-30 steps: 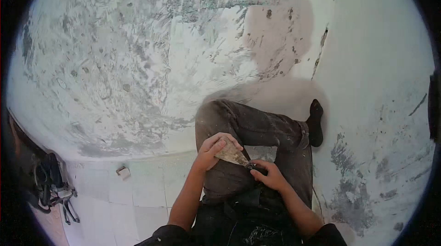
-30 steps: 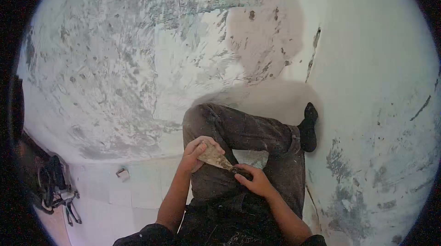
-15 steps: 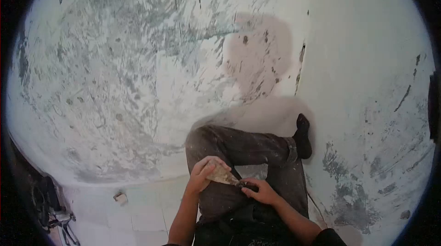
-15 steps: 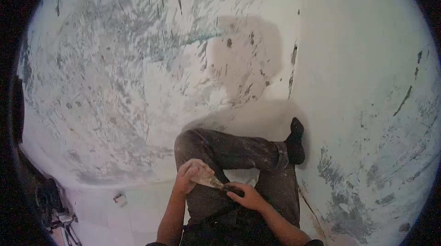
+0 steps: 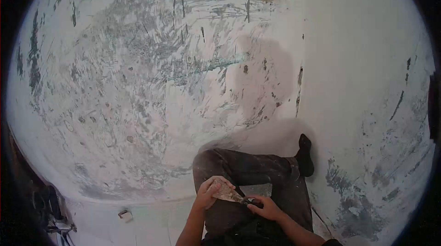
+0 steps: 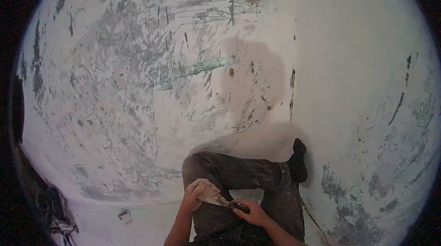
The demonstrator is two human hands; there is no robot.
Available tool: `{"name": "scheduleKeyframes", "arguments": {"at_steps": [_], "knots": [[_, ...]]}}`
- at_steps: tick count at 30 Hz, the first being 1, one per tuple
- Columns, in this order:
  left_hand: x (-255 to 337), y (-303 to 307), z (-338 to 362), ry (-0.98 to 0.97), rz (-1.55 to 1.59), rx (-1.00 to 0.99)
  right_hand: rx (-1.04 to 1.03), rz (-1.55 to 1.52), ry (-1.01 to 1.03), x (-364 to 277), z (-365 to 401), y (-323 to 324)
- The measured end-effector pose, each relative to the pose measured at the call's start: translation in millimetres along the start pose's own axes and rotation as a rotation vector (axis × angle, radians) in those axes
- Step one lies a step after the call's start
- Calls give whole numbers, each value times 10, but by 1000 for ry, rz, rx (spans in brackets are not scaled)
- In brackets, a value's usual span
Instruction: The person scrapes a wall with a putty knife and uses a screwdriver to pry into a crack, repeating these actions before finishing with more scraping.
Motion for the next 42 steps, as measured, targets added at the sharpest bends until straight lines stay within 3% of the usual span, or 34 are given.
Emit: {"name": "scheduleKeyframes", "arguments": {"at_steps": [32, 34, 37, 42], "knots": [[13, -38, -40, -58, -14, -24, 3, 7, 168, -323, 85, 57], [30, -61, -45, -75, -12, -26, 127, 58, 112, -253, 98, 120], [51, -118, -50, -71, 19, -24, 243, 102, 188, -244, 104, 172], [31, -180, -47, -21, -1, -46, 253, 101, 194, -259, 113, 211]]}}
Point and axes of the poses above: each hand's wrist, its own z-axis away from the middle knuckle, its own y-axis out of the back of the hand, x = y × z, the point moved 8 cm from there along -z, towards the middle knuckle, and after that the axes turned 15 degrees about z, right-handed, at the moved point
